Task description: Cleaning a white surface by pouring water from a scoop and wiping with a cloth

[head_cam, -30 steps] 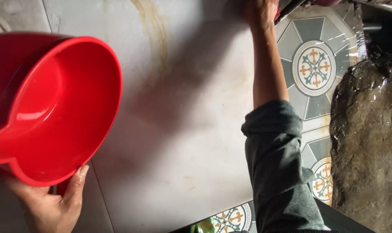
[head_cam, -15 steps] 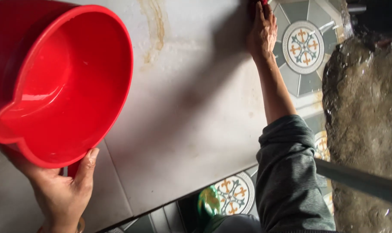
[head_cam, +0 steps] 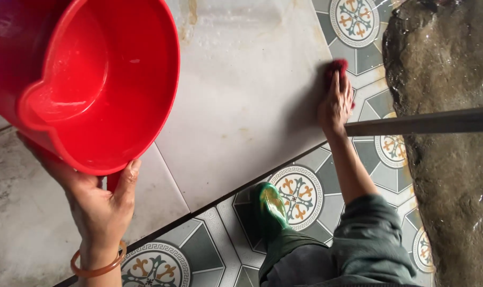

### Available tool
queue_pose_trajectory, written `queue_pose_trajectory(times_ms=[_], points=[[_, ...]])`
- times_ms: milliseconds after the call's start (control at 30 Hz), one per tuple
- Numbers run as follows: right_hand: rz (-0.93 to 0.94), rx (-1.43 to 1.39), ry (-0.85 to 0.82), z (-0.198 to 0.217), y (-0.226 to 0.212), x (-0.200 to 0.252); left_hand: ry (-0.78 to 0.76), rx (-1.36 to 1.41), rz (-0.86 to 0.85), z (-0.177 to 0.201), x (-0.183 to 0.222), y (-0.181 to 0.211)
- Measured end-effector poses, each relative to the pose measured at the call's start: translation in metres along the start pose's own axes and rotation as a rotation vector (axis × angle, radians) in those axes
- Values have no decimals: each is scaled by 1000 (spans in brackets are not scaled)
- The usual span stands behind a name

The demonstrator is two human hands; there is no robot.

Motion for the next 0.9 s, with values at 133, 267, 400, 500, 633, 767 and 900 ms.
queue_pose_trajectory(times_ms=[133,267,400,500,633,767,900], points=[[-75,80,-32,-13,7,36,-27,38,6,0,5,2],[261,129,313,-7,-44,59,-51,-7,83,-7,2,7],[514,-162,46,-31,-146,49,-50,-52,256,-31,-6,-24],[694,-181,10,-21,-228,7,-69,-41,295,-51,-16,-53],[736,-143,104,-36,-243,-96,-84,47,316,-76,-4,-159],[544,-148,53,-31,-169,-158,-83,75,290,-72,-11,-156],[309,-44,31,-28,-77,-132,-76,104,125,-69,5,-195]])
Point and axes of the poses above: each hand's wrist, its own x-axis away from the middle knuckle, its own z-axis out of the back of the hand, y = z × x, the point moved 8 cm from there along -x, towards the middle knuckle, and after that the axes turned 12 degrees about -y, right-handed, at the moved point
